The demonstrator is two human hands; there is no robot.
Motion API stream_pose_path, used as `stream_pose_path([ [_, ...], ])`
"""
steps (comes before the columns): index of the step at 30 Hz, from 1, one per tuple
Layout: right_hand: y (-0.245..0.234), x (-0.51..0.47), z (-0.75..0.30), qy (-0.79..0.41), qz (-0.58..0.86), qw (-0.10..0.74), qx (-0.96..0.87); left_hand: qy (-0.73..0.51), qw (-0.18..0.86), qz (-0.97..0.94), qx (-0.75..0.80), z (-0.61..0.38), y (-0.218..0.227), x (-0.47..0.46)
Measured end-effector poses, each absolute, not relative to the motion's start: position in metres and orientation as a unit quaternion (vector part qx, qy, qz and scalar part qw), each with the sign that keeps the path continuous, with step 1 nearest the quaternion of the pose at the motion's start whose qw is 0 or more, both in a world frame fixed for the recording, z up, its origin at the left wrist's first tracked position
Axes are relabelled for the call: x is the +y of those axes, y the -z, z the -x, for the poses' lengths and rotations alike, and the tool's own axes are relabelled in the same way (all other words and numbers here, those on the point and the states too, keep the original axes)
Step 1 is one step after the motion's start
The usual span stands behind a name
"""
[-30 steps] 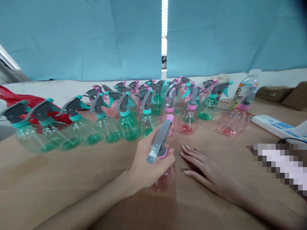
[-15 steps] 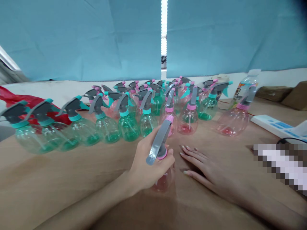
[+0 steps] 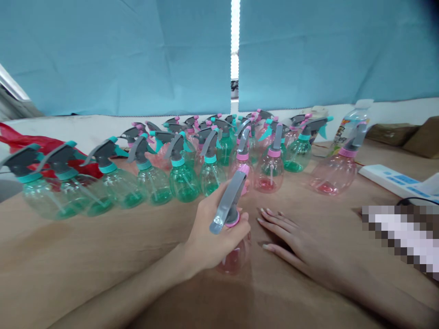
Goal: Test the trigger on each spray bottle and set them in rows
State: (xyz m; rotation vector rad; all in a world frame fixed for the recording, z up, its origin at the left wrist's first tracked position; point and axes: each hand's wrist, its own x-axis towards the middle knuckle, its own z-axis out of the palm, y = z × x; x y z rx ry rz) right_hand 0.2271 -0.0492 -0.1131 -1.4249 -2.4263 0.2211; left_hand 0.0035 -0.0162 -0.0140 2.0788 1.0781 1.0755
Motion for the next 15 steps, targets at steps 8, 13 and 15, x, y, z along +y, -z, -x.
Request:
stream_pose_path([
  [8, 0.1147, -0.0495, -0.2269, -0.088, 0.497, 0.179, -0.844, -0.407, 0.282, -0.771, 0.4, -0.0031, 0.0124, -0.0179],
  [13, 0.1165, -0.0492, -0.2276, -0.093, 0.501, 0.185, -0.84, -0.401, 0.285, -0.77, 0.407, -0.0036, 0.0134, -0.0169],
  [15, 0.1169, -0.0492, -0.228, -0.094, 0.502, 0.184, -0.84, -0.399, 0.288, -0.77, 0.407, -0.0039, 0.0133, -0.0168],
])
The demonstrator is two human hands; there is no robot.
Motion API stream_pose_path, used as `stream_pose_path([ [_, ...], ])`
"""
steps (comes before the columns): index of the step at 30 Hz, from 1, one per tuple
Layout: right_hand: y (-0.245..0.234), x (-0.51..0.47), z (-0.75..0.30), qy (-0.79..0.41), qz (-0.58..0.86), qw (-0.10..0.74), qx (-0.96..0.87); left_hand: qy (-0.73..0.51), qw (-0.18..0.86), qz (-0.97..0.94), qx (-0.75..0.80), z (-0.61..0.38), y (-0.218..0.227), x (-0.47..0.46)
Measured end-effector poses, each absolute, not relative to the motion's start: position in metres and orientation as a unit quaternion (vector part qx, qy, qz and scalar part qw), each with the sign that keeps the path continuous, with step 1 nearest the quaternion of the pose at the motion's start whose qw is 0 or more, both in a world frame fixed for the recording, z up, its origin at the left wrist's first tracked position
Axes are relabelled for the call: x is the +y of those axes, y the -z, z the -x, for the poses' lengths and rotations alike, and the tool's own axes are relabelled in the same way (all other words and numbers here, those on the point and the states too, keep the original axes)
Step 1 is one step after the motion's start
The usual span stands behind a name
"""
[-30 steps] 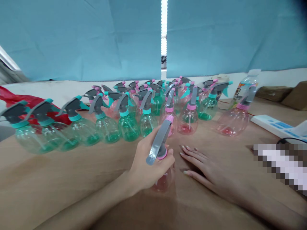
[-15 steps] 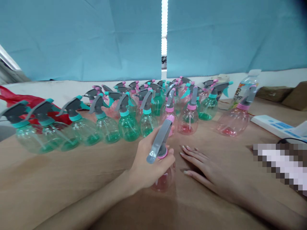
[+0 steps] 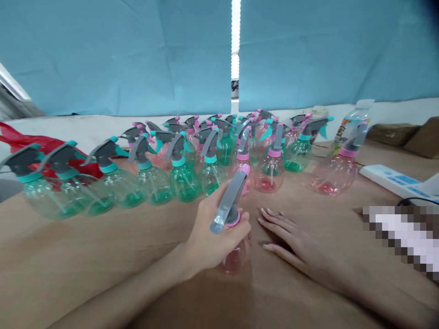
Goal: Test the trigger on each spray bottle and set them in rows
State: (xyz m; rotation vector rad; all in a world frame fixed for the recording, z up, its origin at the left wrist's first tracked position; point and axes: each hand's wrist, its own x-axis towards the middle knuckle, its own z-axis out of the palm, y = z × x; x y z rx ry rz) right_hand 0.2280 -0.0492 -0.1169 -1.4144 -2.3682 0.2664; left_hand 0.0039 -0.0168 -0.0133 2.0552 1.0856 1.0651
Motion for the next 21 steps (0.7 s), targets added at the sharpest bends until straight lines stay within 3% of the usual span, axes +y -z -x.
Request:
stream_pose_path([
  [21, 0.1146, -0.0504, -0.2274, -0.102, 0.5, 0.191, -0.838, -0.381, 0.277, -0.792, 0.388, -0.0017, 0.0043, -0.0155],
])
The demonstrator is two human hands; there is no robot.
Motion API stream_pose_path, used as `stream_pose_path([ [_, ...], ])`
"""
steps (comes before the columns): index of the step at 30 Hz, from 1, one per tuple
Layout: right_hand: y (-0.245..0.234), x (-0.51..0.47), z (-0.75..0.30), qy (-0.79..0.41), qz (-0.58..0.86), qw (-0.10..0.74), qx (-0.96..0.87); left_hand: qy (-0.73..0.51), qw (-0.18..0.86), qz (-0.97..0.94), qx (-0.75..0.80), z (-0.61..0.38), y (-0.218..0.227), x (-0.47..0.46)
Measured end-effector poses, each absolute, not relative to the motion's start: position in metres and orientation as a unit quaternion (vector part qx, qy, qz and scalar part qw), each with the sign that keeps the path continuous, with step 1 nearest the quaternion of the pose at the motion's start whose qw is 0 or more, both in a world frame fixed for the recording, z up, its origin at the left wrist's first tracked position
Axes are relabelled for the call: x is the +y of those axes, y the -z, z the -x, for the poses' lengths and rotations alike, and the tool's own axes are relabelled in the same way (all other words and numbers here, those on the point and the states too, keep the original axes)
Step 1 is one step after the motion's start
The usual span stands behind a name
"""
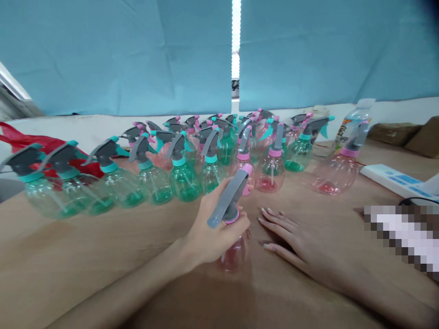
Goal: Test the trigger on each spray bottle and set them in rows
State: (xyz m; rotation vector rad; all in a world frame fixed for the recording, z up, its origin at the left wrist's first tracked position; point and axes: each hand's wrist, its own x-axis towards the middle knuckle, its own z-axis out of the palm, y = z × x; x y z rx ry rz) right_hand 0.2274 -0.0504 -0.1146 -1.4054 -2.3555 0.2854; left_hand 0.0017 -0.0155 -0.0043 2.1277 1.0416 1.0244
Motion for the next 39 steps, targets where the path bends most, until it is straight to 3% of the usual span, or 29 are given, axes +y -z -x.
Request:
stream_pose_path([
  [21, 0.115, -0.05, -0.227, -0.105, 0.496, 0.2, -0.838, -0.38, 0.306, -0.78, 0.392, -0.002, -0.001, -0.015],
  [39, 0.116, -0.05, -0.227, -0.096, 0.5, 0.192, -0.839, -0.39, 0.271, -0.781, 0.405, -0.001, 0.011, -0.014],
])
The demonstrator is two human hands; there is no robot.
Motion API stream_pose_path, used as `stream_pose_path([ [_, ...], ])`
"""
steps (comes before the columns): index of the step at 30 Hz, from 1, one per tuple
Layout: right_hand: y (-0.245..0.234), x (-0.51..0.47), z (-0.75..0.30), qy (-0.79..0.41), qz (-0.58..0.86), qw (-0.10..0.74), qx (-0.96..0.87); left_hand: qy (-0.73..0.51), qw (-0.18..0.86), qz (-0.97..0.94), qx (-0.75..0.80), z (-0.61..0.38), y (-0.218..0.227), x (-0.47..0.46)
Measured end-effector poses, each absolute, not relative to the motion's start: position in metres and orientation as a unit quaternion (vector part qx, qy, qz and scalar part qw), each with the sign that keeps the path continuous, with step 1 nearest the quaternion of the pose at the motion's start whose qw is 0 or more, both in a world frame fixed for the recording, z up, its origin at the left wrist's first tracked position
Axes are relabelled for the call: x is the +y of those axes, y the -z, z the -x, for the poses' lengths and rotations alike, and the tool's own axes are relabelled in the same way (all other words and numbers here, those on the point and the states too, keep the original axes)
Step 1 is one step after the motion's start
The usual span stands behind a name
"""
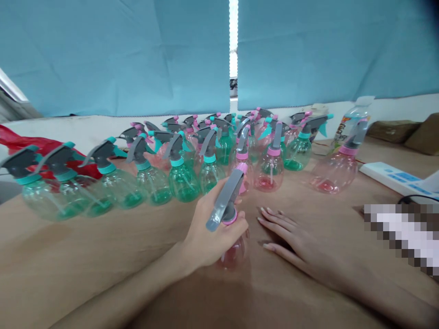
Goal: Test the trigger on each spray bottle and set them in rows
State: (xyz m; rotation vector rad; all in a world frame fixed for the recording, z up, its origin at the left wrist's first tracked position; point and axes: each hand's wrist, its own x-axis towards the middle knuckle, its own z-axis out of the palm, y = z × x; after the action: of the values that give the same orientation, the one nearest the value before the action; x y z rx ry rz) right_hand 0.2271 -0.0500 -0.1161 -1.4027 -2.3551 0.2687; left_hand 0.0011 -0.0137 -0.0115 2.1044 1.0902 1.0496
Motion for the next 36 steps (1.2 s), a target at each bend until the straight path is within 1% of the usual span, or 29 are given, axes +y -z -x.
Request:
stream_pose_path([
  [9, 0.1105, -0.0501, -0.2271, -0.094, 0.506, 0.16, -0.843, -0.399, 0.282, -0.773, 0.404, -0.002, 0.0118, -0.0144],
  [16, 0.1116, -0.0505, -0.227, -0.098, 0.507, 0.179, -0.837, -0.395, 0.282, -0.773, 0.408, -0.0015, 0.0124, -0.0132],
  [30, 0.1078, -0.0499, -0.2254, -0.083, 0.506, 0.14, -0.847, -0.41, 0.292, -0.767, 0.397, -0.0029, 0.0131, -0.0125],
  [36, 0.1083, -0.0507, -0.2253, -0.082, 0.508, 0.137, -0.847, -0.413, 0.3, -0.766, 0.391, -0.0029, 0.0131, -0.0124],
])
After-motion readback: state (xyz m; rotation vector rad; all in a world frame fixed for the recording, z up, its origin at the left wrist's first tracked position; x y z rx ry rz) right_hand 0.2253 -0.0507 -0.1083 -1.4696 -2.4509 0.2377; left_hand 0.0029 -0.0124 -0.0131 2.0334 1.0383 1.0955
